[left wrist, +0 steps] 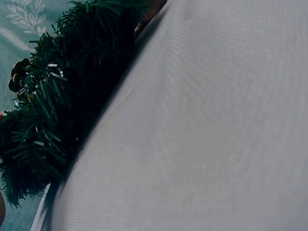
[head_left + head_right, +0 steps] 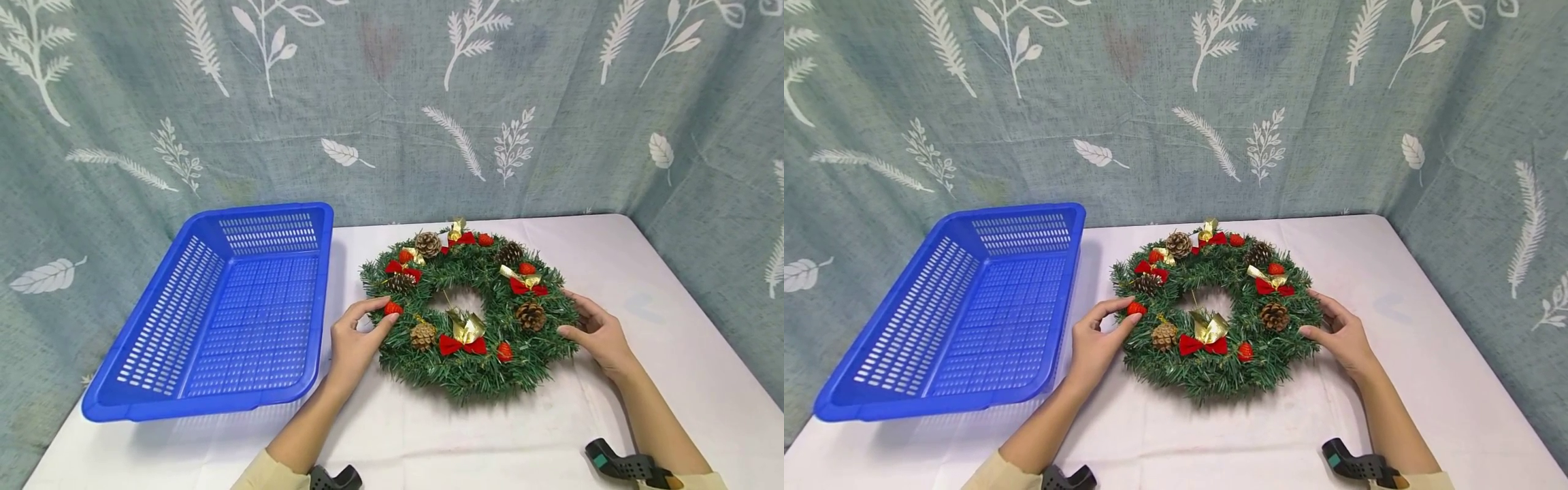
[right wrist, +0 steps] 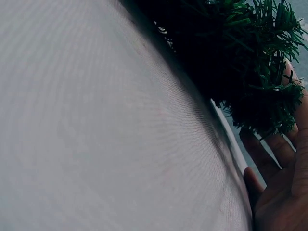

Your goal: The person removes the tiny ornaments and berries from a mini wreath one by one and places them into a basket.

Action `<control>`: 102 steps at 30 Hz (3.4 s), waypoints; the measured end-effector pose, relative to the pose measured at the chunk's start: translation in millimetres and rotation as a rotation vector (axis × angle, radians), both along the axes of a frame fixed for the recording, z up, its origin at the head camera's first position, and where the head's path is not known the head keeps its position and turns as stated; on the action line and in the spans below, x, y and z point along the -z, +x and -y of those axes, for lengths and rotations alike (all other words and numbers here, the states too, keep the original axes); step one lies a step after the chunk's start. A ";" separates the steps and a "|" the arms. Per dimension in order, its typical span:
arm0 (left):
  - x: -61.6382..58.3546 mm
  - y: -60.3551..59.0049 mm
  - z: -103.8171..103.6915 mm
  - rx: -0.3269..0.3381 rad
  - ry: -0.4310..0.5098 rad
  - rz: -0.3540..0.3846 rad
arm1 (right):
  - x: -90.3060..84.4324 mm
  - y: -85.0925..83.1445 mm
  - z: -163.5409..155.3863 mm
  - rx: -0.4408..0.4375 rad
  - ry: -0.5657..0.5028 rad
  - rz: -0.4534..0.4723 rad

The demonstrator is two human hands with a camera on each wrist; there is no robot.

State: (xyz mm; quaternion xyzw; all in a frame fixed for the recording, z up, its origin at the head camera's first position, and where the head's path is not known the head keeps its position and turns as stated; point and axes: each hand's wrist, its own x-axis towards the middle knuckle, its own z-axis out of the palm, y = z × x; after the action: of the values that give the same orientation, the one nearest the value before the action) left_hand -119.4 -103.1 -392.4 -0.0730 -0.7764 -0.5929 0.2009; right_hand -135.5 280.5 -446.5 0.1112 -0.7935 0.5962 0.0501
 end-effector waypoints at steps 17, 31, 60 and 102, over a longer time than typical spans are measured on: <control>14.5 -7.8 2.0 0.013 -0.007 -0.166 | -1.6 0.2 1.9 0.011 0.018 0.018; 4.5 0.5 -4.1 0.094 0.008 -0.200 | 1.5 -0.2 1.1 0.009 0.018 0.019; -52.5 22.9 17.2 0.183 0.039 -0.361 | 3.6 0.8 0.4 0.029 0.029 0.065; -76.7 47.4 92.3 -0.115 -0.137 0.027 | 3.2 2.4 -5.0 0.020 0.063 0.064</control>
State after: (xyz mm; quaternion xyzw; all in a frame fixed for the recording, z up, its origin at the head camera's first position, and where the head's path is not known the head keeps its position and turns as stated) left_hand -72.0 -195.4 -315.6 -0.0340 -0.8208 -0.5266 0.2184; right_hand -133.1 285.5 -449.7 0.0856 -0.8142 0.5736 0.0271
